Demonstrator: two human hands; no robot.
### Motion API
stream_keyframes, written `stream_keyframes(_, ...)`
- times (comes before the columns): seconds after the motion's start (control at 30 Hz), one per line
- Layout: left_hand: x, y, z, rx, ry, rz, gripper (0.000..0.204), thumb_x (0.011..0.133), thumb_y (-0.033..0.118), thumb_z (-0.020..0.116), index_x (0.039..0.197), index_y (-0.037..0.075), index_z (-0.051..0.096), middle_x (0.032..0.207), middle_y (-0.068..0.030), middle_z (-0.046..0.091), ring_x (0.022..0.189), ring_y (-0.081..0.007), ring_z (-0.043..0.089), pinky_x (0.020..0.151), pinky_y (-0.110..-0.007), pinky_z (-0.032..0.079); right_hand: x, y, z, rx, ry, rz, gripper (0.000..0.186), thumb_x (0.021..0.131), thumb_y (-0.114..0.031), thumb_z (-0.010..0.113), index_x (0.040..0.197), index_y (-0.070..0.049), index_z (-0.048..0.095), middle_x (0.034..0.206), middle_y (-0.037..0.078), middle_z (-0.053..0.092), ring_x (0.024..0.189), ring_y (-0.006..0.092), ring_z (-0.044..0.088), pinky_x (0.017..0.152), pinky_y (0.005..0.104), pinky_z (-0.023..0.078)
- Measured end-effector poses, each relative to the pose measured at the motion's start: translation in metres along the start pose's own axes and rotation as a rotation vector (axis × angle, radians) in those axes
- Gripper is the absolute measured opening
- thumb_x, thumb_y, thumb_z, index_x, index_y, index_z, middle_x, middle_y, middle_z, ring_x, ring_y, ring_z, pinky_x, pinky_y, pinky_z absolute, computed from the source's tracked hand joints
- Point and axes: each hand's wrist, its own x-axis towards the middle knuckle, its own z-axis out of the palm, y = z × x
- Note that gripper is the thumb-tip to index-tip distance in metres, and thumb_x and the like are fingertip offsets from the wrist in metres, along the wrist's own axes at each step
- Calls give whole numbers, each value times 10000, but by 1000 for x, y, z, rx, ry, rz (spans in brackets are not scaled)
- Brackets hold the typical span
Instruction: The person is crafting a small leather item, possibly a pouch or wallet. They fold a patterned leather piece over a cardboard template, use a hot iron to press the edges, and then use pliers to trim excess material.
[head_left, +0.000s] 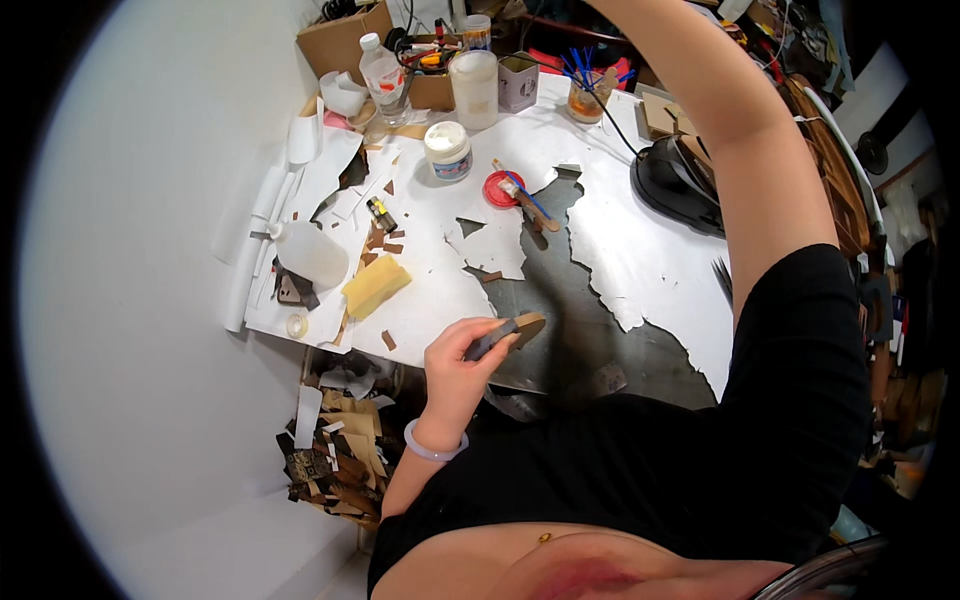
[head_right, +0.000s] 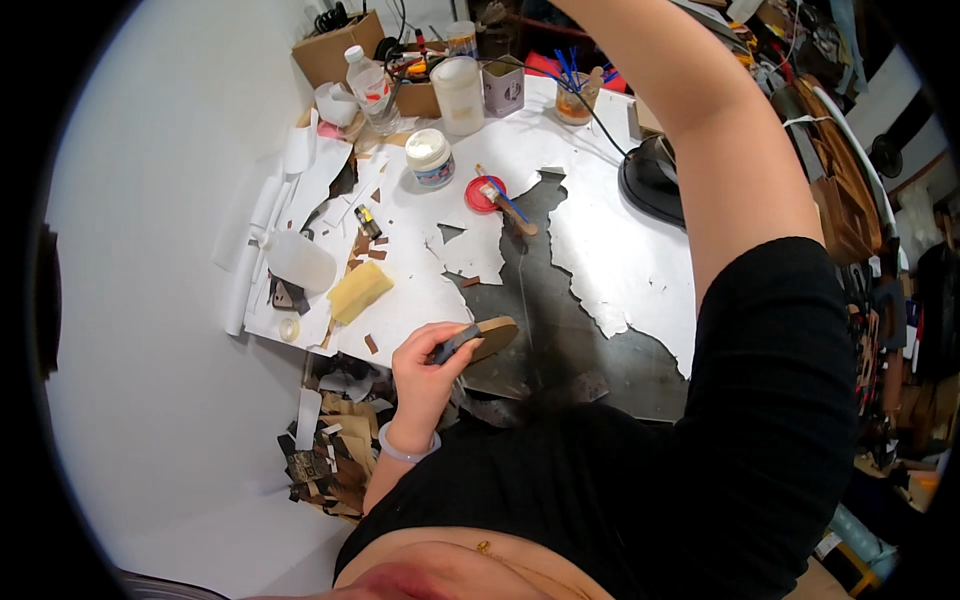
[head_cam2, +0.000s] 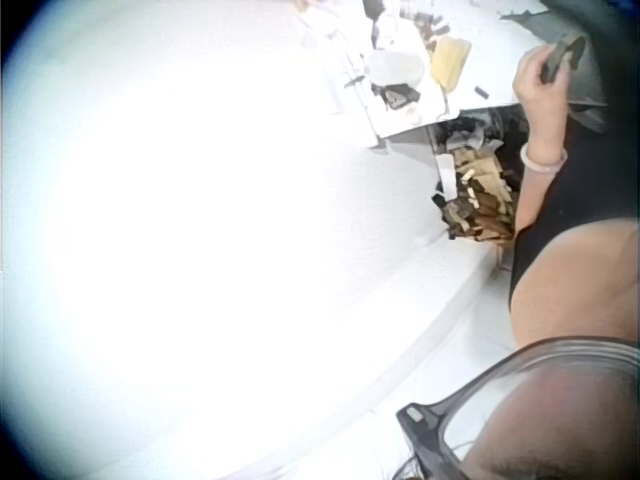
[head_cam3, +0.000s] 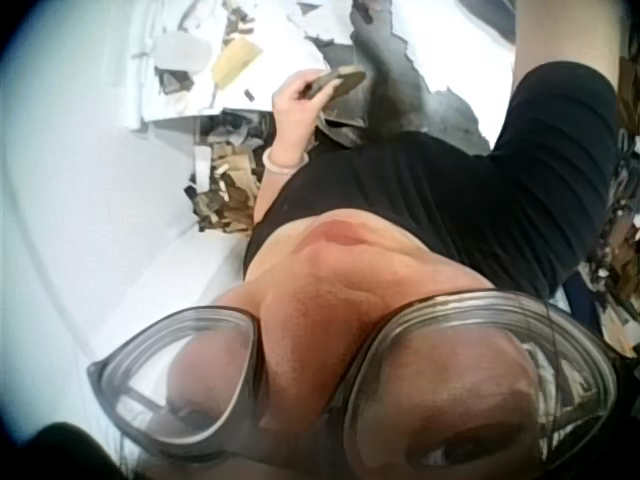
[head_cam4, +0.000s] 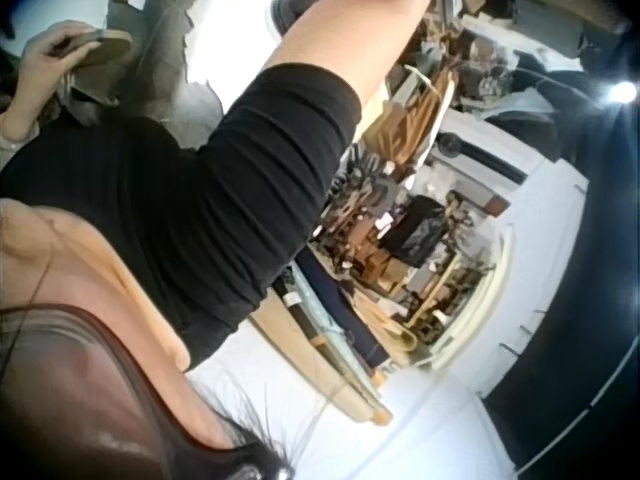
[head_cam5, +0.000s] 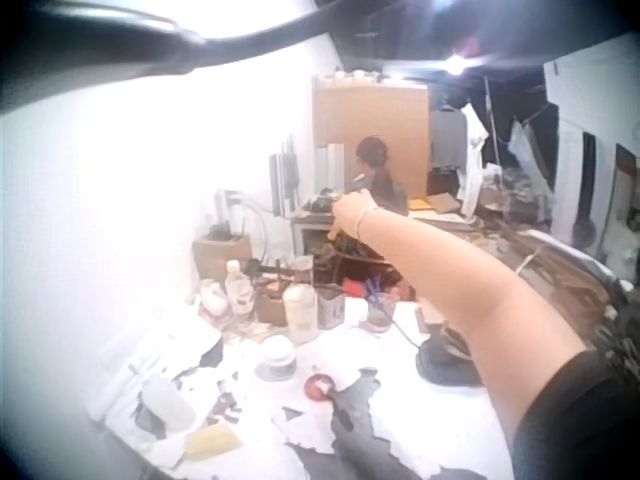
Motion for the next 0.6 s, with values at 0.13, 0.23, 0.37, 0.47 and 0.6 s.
stream_keyframes(0.13, -2, 0, 2, 8, 28, 44, 183, 854, 16, 833, 1024, -23, 779, 994, -116, 767, 872, -188, 712, 784, -292, 562, -1, -22, 38, -126, 88, -39, 387, 834, -473, 811, 1045, -149, 826, 1144, 86, 773, 1139, 263, 712, 966, 451, 491)
stream_keyframes(0.23, -3, 2, 4, 10, 23, 45, 190, 850, 13, 834, 1028, -24, 778, 995, -116, 766, 874, -189, 714, 789, -294, 564, -4, -35, 76, -197, 52, -67, 310, 872, -425, 776, 1046, -173, 825, 1168, 56, 766, 1177, 236, 673, 1004, 432, 455)
stream_keyframes(0.37, -2, 1, 3, 21, 9, 64, 201, 847, 19, 841, 1031, -24, 775, 991, -117, 764, 873, -199, 718, 791, -299, 569, 1, -30, 111, -151, 42, -98, 358, 836, -467, 802, 1053, -183, 827, 1183, 62, 760, 1195, 241, 661, 1029, 453, 444)
stream_keyframes(0.47, -3, 0, 1, 32, 7, 61, 201, 844, 24, 846, 1023, -26, 771, 985, -122, 763, 855, -208, 719, 781, -303, 571, -6, -38, 89, -143, -85, -140, 443, 792, -530, 825, 1070, -186, 827, 1187, 66, 757, 1207, 252, 655, 1039, 460, 441)
stream_keyframes(0.6, -1, 1, 2, 43, 0, 53, 205, 839, 27, 851, 1018, -28, 768, 974, -128, 760, 849, -214, 722, 779, -305, 573, -1, -34, 90, -178, -137, -183, 560, 732, -606, 848, 1097, -182, 831, 1205, 68, 761, 1228, 272, 656, 1053, 484, 436)
